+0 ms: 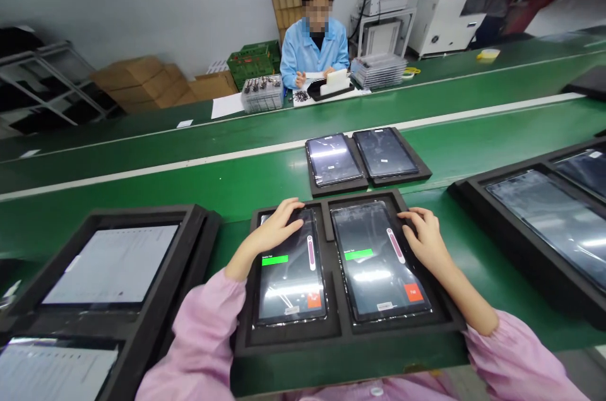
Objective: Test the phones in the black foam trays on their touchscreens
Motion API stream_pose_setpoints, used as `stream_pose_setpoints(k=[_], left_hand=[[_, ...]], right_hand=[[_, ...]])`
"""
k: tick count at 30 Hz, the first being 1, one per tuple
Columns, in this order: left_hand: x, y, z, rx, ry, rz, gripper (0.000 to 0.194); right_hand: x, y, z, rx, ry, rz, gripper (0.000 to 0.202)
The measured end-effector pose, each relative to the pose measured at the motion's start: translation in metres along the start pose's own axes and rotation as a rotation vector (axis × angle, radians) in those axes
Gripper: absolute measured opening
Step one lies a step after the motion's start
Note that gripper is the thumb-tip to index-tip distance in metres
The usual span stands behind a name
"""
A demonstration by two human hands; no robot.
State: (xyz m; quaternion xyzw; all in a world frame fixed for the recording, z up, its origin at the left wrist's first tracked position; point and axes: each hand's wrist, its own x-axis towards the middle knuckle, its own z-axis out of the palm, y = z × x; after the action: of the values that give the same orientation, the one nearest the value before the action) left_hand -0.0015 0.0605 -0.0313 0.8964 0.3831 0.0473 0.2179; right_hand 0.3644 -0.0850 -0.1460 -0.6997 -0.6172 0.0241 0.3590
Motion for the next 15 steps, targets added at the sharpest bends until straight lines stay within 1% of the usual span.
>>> stream_pose_setpoints(k=[2, 3, 5, 7, 9, 11, 13, 15], left_hand=[[-0.032, 0.002, -0.004, -0.121, 0.029, 0.004, 0.041], [-0.048, 0.005, -0.001, -0.143, 0.032, -0.008, 0.04], [-0.077, 0.016, 0.013, -0.084, 0.066, -0.032, 0.039], [-0.097, 0.028, 0.036, 0.053, 0.174, -0.036, 0.04], [-0.109, 0.037, 0.063, 0.192, 0.306, -0.043, 0.043], [-0.113, 0.044, 0.087, 0.277, 0.395, -0.076, 0.047], [-0.113, 0.047, 0.104, 0.306, 0.433, -0.115, 0.051], [-0.11, 0.05, 0.112, 0.296, 0.432, -0.13, 0.055]], right_hand=[[0.0, -0.008, -0.008, 0.054, -0.01, -0.068, 0.033], [-0.001, -0.012, -0.012, 0.092, -0.035, -0.13, 0.037], [-0.002, -0.019, -0.018, 0.166, -0.108, -0.284, 0.046], [-0.004, -0.025, -0.022, 0.202, -0.156, -0.414, 0.047], [-0.005, -0.029, -0.023, 0.193, -0.157, -0.483, 0.046], [-0.006, -0.031, -0.023, 0.146, -0.152, -0.499, 0.047], [-0.006, -0.033, -0.024, 0.098, -0.152, -0.479, 0.047], [-0.006, -0.032, -0.026, 0.085, -0.102, -0.447, 0.046]])
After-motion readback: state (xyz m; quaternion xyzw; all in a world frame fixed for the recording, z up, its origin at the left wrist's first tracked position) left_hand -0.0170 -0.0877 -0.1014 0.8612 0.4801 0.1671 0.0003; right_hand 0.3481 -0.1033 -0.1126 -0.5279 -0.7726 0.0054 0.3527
